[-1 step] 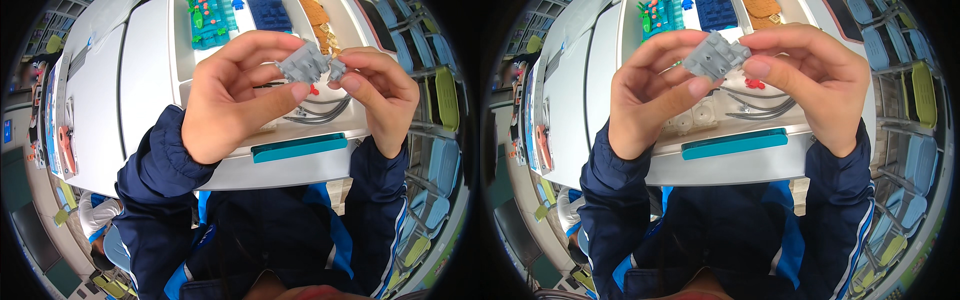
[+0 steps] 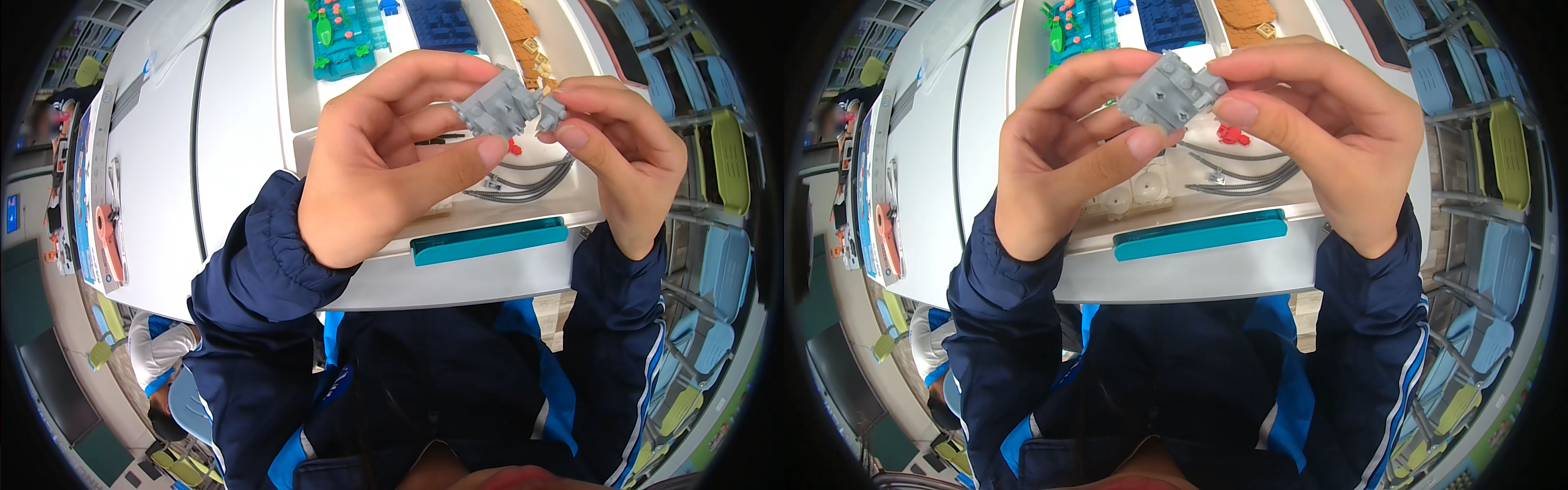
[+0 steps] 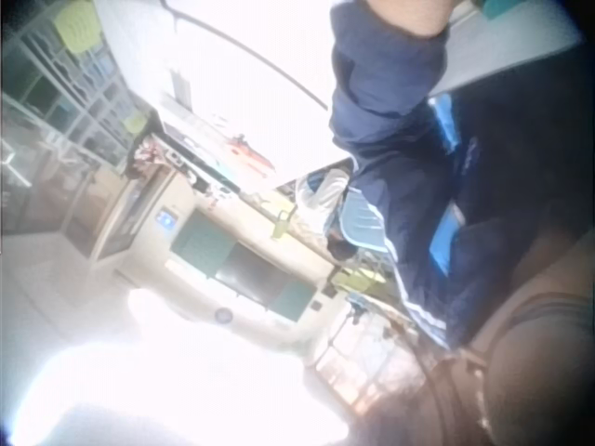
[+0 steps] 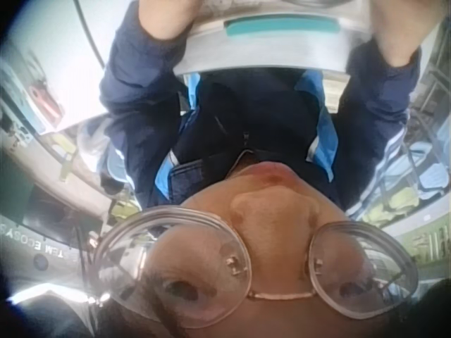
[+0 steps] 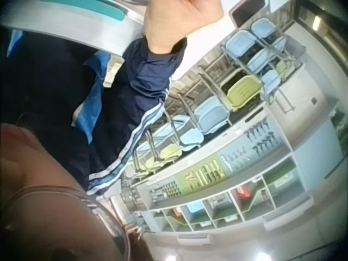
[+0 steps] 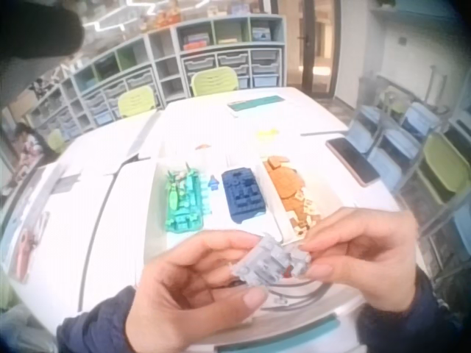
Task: The person assembles small plastic building blocks from a compartmentalized tray. They connect black spherical pieces onto a rod, then join gray rectangular blocks together, and finally handle tan-colored blocks.
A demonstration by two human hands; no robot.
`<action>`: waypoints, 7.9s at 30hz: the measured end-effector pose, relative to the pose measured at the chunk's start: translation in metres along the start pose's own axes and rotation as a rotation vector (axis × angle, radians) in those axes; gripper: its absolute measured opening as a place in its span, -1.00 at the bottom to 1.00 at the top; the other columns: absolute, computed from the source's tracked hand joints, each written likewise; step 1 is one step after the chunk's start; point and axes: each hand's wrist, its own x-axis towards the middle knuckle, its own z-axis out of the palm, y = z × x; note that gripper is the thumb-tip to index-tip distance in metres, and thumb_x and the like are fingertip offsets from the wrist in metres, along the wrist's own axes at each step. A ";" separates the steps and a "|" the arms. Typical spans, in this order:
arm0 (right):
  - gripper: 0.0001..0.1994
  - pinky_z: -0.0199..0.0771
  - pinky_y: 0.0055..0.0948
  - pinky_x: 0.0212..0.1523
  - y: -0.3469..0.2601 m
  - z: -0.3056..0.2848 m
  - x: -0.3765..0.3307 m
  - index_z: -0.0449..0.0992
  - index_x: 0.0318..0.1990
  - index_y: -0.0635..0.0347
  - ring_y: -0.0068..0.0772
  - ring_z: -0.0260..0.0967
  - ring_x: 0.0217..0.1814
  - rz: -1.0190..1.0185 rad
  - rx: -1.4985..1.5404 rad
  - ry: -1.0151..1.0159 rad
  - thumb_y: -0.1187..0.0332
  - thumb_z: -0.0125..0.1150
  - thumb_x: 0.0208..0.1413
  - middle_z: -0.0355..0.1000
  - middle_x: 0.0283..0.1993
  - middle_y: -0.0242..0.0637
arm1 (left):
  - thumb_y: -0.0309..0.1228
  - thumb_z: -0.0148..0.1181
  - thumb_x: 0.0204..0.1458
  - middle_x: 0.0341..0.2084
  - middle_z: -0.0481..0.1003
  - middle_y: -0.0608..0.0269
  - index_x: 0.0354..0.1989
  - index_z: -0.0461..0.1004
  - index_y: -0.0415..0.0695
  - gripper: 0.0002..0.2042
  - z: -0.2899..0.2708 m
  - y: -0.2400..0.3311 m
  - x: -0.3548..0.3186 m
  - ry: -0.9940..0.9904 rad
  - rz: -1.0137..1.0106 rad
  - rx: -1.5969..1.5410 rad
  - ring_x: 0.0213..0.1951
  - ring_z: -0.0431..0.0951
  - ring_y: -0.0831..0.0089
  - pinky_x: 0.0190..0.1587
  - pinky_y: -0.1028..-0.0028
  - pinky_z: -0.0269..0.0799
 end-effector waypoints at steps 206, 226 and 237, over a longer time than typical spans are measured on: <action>-0.73 0.53 -0.35 -0.26 -0.020 0.004 0.020 0.54 -0.27 0.56 -0.07 0.50 -0.27 -0.503 -0.686 -0.241 0.64 0.20 -0.24 0.49 -0.28 0.11 | -0.74 0.32 -0.18 -0.08 0.53 0.03 0.07 0.40 -0.23 -0.46 -0.003 -0.001 0.002 0.043 0.074 0.197 -0.01 0.54 0.32 -0.17 0.53 0.60; -0.69 0.54 -0.36 -0.29 -0.024 0.032 0.011 0.58 -0.26 0.48 -0.07 0.50 -0.25 -0.481 -0.823 -0.215 0.67 0.31 -0.32 0.48 -0.27 0.00 | -0.73 0.29 -0.17 -0.25 0.57 0.17 0.01 0.45 -0.24 -0.53 -0.012 0.004 -0.006 0.030 0.132 0.507 -0.19 0.57 0.54 -0.26 0.63 0.57; -0.64 0.51 -0.37 -0.21 -0.014 0.013 0.021 0.51 -0.12 0.47 -0.16 0.47 -0.16 -0.337 -0.568 -0.199 0.63 0.34 -0.16 0.47 -0.12 0.05 | -0.78 0.30 -0.21 -0.19 0.56 0.02 0.08 0.37 -0.27 -0.43 -0.006 0.008 0.000 0.074 -0.086 0.046 -0.07 0.57 0.37 -0.21 0.60 0.58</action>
